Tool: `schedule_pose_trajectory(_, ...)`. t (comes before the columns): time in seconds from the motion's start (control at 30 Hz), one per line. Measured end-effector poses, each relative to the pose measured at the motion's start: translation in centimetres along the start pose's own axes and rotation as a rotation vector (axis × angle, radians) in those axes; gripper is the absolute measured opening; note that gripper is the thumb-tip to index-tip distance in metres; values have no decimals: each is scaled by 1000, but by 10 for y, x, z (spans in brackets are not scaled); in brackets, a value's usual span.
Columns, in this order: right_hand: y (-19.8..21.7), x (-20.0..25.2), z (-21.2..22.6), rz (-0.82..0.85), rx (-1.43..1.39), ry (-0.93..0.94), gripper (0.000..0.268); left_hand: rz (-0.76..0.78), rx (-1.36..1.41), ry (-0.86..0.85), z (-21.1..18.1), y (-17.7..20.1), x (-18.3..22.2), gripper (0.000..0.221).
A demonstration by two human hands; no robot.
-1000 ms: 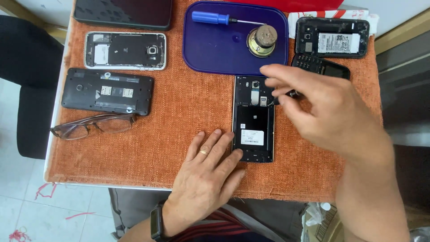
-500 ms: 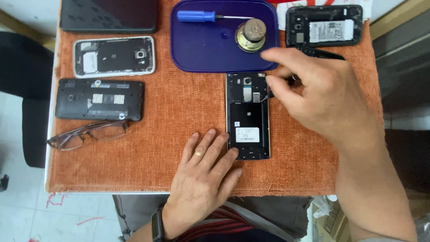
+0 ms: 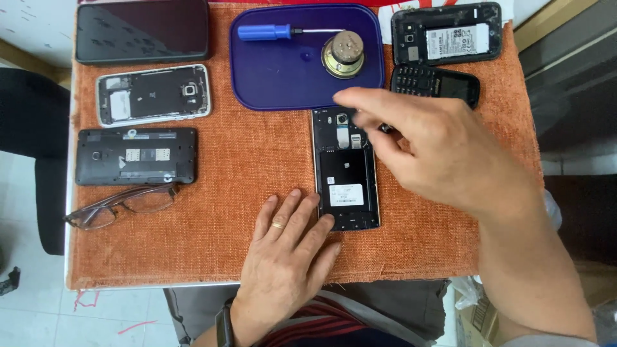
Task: Repairing a mobile phone by unscrewing or screwing components on the internal chassis using a precision screwdriver.
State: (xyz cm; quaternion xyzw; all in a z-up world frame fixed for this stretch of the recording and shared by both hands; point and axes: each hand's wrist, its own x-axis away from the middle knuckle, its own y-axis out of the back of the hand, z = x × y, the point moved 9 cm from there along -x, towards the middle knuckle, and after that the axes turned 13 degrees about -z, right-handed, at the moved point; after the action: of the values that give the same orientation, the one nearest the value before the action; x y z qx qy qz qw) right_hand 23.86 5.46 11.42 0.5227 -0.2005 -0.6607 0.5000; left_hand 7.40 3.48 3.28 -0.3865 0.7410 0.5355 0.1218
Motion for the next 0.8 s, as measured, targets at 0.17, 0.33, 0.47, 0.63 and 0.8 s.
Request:
schedule_pose_trajectory(0.17, 11, -1, -8, -167, 148, 48, 36, 2, 7, 7, 0, 2, -2, 32)
schedule_pose_trajectory(0.33, -1, 2, -5, -9, 17, -37, 42, 5, 16, 15, 1, 1, 0, 32)
schedule_pose_trajectory(0.47, 6, 0, -13, -140, 152, 29, 36, 3, 19, 11, 0, 1, 0, 33)
schedule_pose_trajectory(0.63, -3, 2, -9, 49, -45, -157, 48, 3, 23, 15, 0, 2, -1, 32)
schedule_pose_trajectory(0.8, 0, 0, -17, -39, 36, -32, 34, -21, 20, 10, 0, 3, -1, 32)
